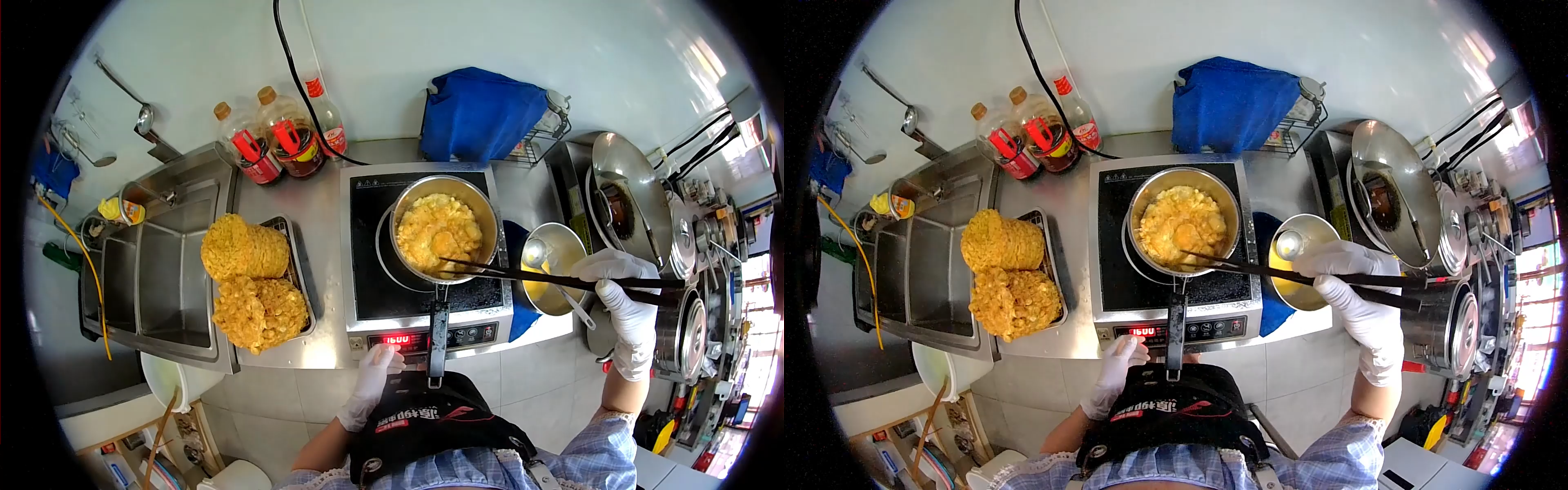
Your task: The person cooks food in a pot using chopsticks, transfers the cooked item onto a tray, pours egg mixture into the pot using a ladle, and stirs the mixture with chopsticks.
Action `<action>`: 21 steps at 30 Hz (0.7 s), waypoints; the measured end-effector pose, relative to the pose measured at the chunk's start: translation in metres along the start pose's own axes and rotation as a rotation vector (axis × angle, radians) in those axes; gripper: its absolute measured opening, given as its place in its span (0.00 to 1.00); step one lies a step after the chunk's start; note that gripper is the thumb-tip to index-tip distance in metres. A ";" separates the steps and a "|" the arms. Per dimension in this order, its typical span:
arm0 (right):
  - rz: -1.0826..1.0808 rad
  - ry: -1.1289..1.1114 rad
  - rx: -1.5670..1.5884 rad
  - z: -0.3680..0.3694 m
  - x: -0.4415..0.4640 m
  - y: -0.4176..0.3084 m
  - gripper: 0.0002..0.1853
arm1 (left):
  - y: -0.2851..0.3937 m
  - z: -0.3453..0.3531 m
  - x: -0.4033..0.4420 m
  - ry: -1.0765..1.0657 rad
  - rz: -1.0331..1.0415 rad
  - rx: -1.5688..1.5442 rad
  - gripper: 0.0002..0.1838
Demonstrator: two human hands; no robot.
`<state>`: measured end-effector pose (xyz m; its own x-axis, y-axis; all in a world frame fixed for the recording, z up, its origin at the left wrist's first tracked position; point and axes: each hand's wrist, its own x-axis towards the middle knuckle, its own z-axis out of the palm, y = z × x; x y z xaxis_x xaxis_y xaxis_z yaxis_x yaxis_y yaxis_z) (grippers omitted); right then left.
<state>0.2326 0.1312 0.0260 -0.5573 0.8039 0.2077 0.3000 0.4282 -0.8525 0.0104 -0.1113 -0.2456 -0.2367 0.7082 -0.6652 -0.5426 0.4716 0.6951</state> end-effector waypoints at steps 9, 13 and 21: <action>-0.023 0.029 -0.115 -0.011 0.005 -0.011 0.10 | -0.005 -0.007 0.006 0.016 -0.014 -0.033 0.14; 0.024 0.093 -0.064 -0.010 0.009 -0.008 0.13 | -0.005 -0.008 0.008 0.014 -0.019 -0.033 0.14; 0.013 0.146 -0.002 -0.016 0.005 -0.006 0.14 | 0.002 -0.007 0.008 0.013 -0.013 -0.008 0.14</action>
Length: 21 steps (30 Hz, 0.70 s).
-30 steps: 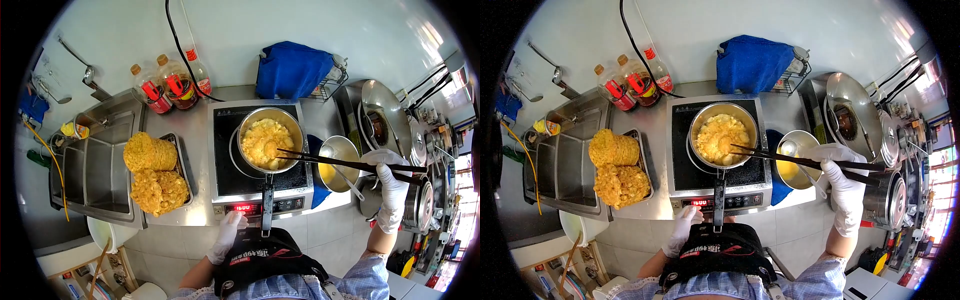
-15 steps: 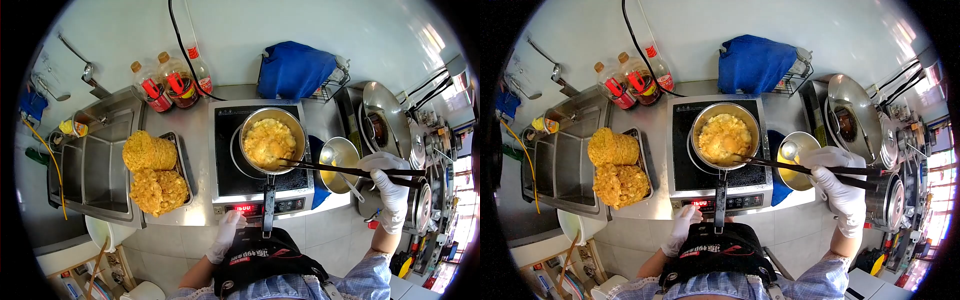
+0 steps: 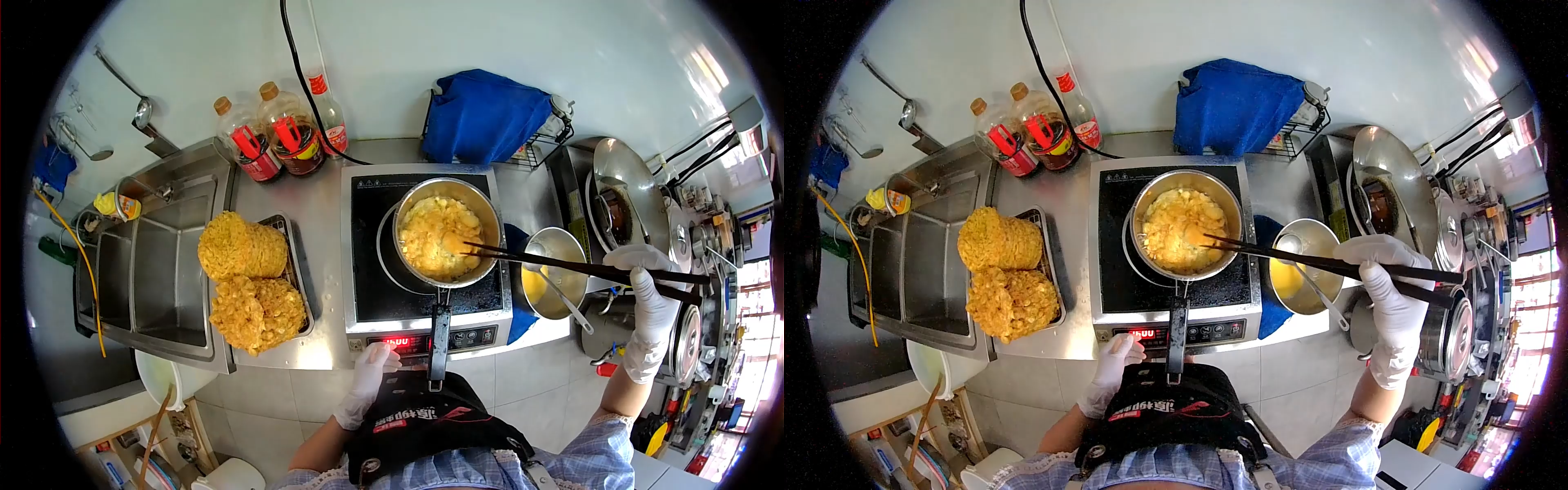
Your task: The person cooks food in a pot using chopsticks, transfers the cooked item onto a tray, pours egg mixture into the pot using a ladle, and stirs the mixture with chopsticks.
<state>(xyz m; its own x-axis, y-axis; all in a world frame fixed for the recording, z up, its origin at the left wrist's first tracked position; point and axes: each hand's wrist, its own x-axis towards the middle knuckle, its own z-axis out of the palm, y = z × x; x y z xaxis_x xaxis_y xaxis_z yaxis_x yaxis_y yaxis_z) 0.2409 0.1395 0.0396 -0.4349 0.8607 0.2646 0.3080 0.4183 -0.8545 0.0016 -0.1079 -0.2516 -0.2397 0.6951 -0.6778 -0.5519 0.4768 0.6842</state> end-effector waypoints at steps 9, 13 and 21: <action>-0.021 -0.101 -0.033 0.013 -0.004 0.016 0.12 | 0.005 0.004 0.000 0.006 -0.023 -0.006 0.12; 0.046 0.087 -0.029 0.005 -0.009 0.017 0.09 | 0.005 0.004 0.001 0.009 -0.025 -0.002 0.12; 0.054 0.100 -0.058 -0.001 -0.009 0.012 0.10 | 0.008 0.007 -0.002 -0.019 -0.022 0.003 0.12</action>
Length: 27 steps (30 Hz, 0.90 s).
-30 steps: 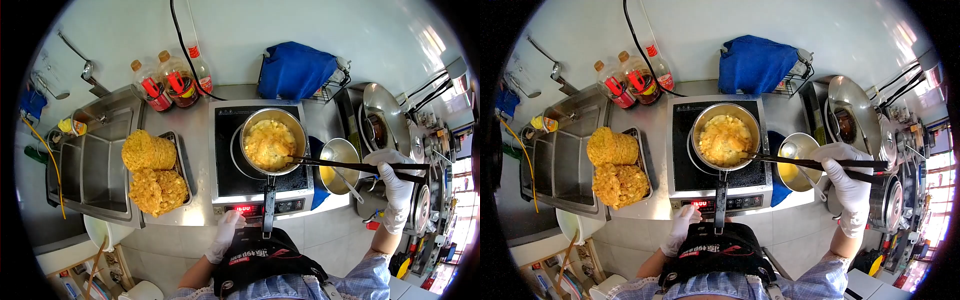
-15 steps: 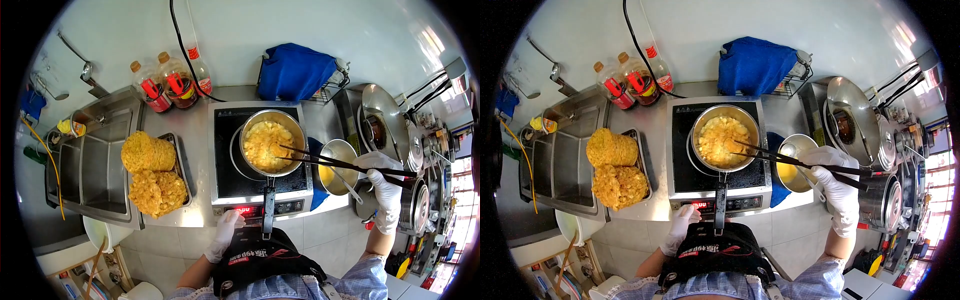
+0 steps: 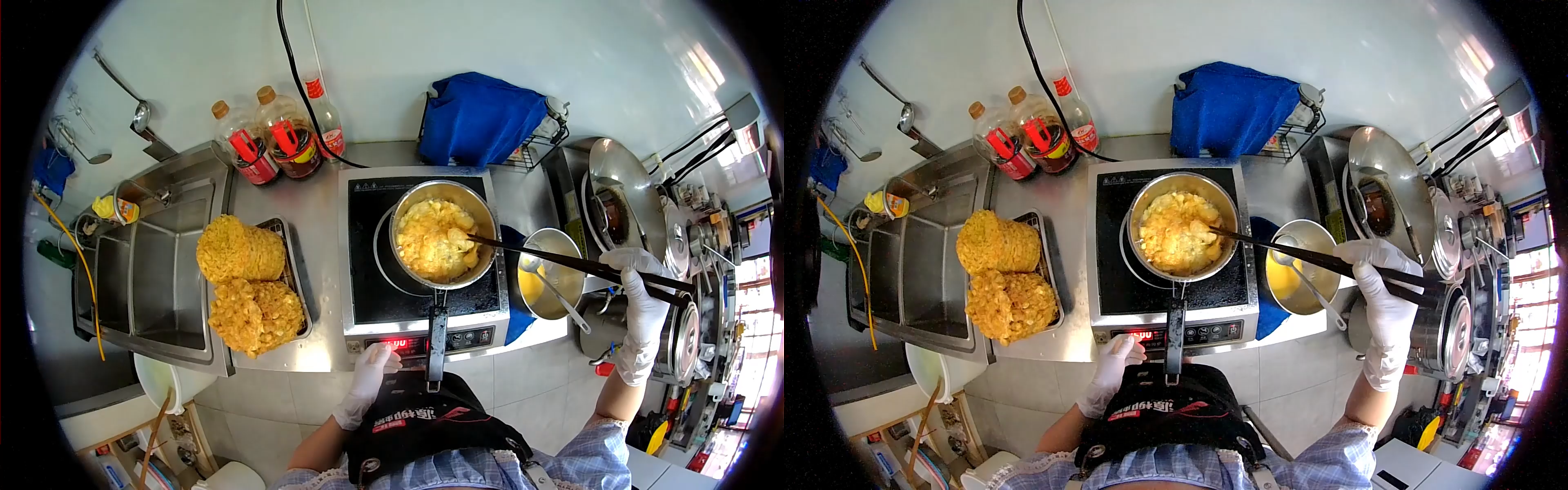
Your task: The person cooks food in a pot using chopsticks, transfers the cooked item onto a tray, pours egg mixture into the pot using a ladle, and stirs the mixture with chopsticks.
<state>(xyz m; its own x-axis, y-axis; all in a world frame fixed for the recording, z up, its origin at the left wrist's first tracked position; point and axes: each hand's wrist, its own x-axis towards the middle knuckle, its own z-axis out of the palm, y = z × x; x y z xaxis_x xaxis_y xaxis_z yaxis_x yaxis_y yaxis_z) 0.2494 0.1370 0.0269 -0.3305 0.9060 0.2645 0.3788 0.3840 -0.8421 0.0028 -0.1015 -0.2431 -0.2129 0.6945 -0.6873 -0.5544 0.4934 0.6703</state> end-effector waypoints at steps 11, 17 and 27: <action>-0.142 -0.174 0.003 0.008 0.005 -0.015 0.16 | 0.004 0.003 -0.003 -0.015 0.018 0.019 0.15; -0.105 -0.269 -0.120 0.018 0.004 -0.015 0.09 | -0.002 0.000 -0.001 -0.017 0.040 0.013 0.13; -0.149 -0.292 -0.281 0.021 0.005 -0.017 0.07 | -0.001 0.001 -0.005 -0.021 0.041 0.023 0.12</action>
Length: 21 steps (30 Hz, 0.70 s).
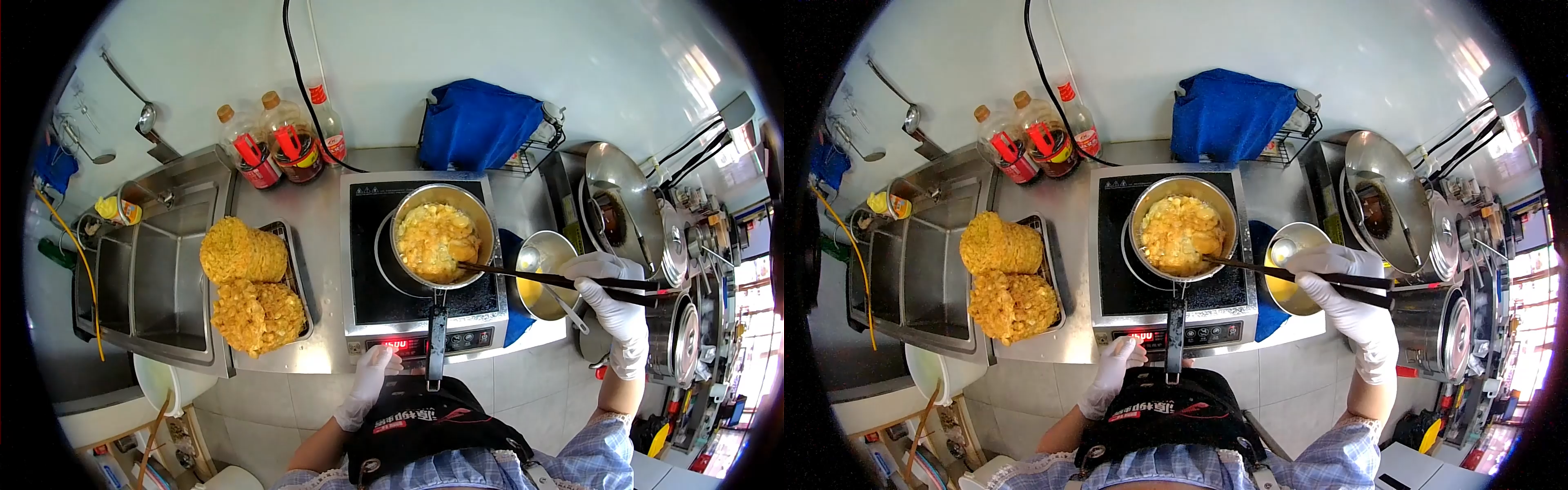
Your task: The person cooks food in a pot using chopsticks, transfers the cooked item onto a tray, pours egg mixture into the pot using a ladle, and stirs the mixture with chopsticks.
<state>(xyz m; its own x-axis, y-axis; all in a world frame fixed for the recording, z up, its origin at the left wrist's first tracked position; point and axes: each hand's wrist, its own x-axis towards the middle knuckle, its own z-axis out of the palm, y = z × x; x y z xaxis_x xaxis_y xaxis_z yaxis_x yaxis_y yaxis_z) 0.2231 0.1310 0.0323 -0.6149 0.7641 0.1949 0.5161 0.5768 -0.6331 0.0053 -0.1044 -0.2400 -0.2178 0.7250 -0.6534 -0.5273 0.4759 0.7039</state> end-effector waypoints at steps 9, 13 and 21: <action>0.192 0.277 0.230 0.000 -0.010 -0.013 0.04 | -0.009 -0.005 0.000 0.006 0.008 -0.030 0.12; 0.193 0.172 0.087 0.013 -0.004 -0.011 0.08 | -0.008 -0.005 -0.001 0.005 -0.003 -0.021 0.13; 0.117 0.135 0.189 0.017 0.002 -0.017 0.07 | -0.009 -0.009 -0.004 0.016 -0.003 -0.039 0.14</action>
<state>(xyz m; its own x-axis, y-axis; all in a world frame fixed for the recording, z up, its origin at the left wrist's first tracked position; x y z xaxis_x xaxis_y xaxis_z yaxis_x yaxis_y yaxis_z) 0.2036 0.1178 0.0306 -0.4658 0.8615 0.2022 0.4509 0.4277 -0.7834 0.0033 -0.1165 -0.2464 -0.2292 0.7153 -0.6602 -0.5597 0.4581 0.6906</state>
